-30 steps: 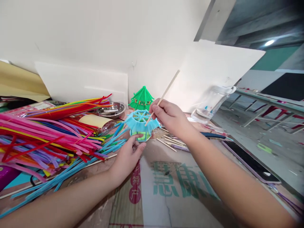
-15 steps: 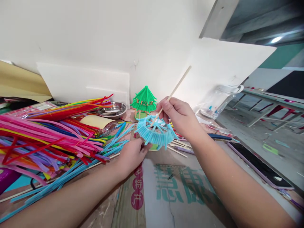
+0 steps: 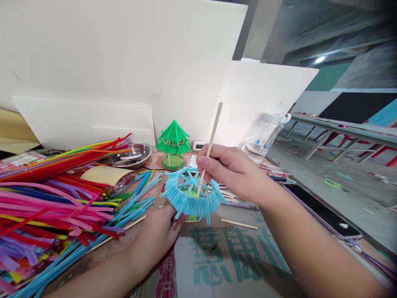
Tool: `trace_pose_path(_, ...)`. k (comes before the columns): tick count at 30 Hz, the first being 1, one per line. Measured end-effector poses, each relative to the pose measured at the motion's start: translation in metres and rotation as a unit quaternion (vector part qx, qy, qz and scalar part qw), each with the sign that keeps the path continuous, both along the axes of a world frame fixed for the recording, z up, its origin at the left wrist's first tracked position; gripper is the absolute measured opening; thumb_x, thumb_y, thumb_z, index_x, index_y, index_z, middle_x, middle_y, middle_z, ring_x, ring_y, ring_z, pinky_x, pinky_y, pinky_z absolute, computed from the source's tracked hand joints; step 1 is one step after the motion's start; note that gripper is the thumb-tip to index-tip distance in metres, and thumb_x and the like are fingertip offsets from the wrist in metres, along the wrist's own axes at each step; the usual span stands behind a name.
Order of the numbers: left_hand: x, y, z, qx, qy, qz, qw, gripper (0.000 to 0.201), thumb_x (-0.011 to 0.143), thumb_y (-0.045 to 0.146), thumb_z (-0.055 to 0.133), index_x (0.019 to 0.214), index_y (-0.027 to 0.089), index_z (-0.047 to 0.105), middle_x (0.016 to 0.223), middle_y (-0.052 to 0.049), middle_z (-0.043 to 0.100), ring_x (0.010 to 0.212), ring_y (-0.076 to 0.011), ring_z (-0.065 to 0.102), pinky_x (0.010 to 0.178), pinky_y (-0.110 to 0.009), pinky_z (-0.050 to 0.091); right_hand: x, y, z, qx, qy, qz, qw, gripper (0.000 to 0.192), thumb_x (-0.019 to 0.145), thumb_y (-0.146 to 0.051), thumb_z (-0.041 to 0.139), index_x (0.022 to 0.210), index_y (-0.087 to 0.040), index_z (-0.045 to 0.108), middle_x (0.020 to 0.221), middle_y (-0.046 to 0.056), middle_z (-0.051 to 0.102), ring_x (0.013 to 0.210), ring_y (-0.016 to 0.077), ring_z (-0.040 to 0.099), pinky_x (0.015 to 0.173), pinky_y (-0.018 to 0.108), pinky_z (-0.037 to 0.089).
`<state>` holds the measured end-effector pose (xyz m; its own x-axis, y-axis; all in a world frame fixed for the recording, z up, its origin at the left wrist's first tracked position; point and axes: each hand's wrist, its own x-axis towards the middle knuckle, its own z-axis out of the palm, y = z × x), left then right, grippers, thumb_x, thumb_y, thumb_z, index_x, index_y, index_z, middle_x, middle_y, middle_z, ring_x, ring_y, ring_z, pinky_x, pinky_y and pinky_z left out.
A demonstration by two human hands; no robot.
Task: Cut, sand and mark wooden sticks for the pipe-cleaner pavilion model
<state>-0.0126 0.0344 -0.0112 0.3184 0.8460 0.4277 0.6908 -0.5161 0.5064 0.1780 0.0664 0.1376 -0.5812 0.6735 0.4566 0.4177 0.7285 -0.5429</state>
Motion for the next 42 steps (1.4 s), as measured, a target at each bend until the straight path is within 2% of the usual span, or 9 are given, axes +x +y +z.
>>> trace_pose_path(5, 0.002, 0.000, 0.001, -0.019, -0.010, -0.010, 1.000, 0.029, 0.093, 0.026, 0.049, 0.116, 0.023, 0.068, 0.102, -0.010, 0.076, 0.105, -0.0287, 0.069, 0.100, -0.044, 0.049, -0.004, 0.001, -0.003, 0.005, 0.034, 0.001, 0.999, 0.027, 0.100, -0.028, 0.045, 0.080, -0.016, 0.057, 0.067, -0.002, 0.058, 0.060, 0.0097, 0.053, 0.056, 0.022, 0.038)
trace_pose_path(10, 0.002, -0.001, 0.000, -0.055, -0.028, -0.018, 0.998, 0.031, 0.089, 0.019, 0.053, 0.115, 0.026, 0.067, 0.114, -0.005, 0.075, 0.109, -0.0258, 0.068, 0.092, -0.036, 0.054, -0.010, 0.004, -0.006, 0.022, 0.022, 0.007, 0.999, 0.026, 0.100, -0.025, 0.044, 0.079, -0.016, 0.058, 0.066, -0.002, 0.058, 0.061, 0.0100, 0.053, 0.059, 0.022, 0.039)
trace_pose_path(15, 0.001, 0.001, -0.003, -0.057, -0.026, -0.021, 0.998, 0.030, 0.089, 0.018, 0.052, 0.113, 0.026, 0.068, 0.113, -0.006, 0.074, 0.106, -0.0265, 0.069, 0.091, -0.039, 0.053, -0.011, 0.006, -0.008, 0.032, -0.006, 0.015, 0.999, 0.028, 0.101, -0.026, 0.043, 0.079, -0.016, 0.059, 0.065, -0.002, 0.057, 0.060, 0.0101, 0.051, 0.060, 0.023, 0.036)
trace_pose_path(19, 0.002, 0.001, 0.001, -0.047, -0.025, -0.025, 0.998, 0.031, 0.087, 0.017, 0.054, 0.115, 0.024, 0.068, 0.110, -0.009, 0.075, 0.110, -0.0277, 0.067, 0.100, -0.043, 0.049, -0.011, 0.006, -0.008, 0.042, -0.007, 0.025, 0.999, 0.028, 0.101, -0.026, 0.044, 0.080, -0.016, 0.059, 0.064, -0.002, 0.057, 0.060, 0.0097, 0.051, 0.061, 0.023, 0.037)
trace_pose_path(28, 0.005, 0.000, 0.007, -0.038, -0.047, -0.021, 0.998, 0.032, 0.088, 0.016, 0.053, 0.115, 0.025, 0.068, 0.122, -0.006, 0.071, 0.113, -0.0247, 0.065, 0.099, -0.038, 0.050, -0.010, 0.005, -0.009, 0.035, -0.022, 0.007, 0.999, 0.026, 0.100, -0.028, 0.046, 0.081, -0.017, 0.060, 0.070, 0.000, 0.062, 0.066, 0.0113, 0.056, 0.065, 0.023, 0.039)
trace_pose_path(34, 0.004, 0.001, 0.007, -0.042, -0.031, -0.022, 0.998, 0.029, 0.087, 0.015, 0.053, 0.110, 0.025, 0.068, 0.112, -0.004, 0.075, 0.100, -0.0235, 0.071, 0.086, -0.034, 0.056, -0.011, 0.005, -0.010, 0.043, -0.037, -0.007, 0.998, 0.028, 0.100, -0.032, 0.044, 0.082, -0.016, 0.060, 0.069, 0.001, 0.061, 0.063, 0.0116, 0.055, 0.061, 0.024, 0.037)
trace_pose_path(42, 0.005, 0.000, 0.004, -0.035, -0.023, -0.004, 0.999, 0.022, 0.090, 0.023, 0.051, 0.102, 0.021, 0.069, 0.107, -0.009, 0.075, 0.100, -0.0270, 0.069, 0.090, -0.039, 0.052, -0.013, 0.006, -0.009, 0.052, -0.037, -0.003, 0.998, 0.027, 0.100, -0.029, 0.044, 0.081, -0.017, 0.060, 0.067, -0.001, 0.061, 0.063, 0.0109, 0.054, 0.062, 0.023, 0.037)
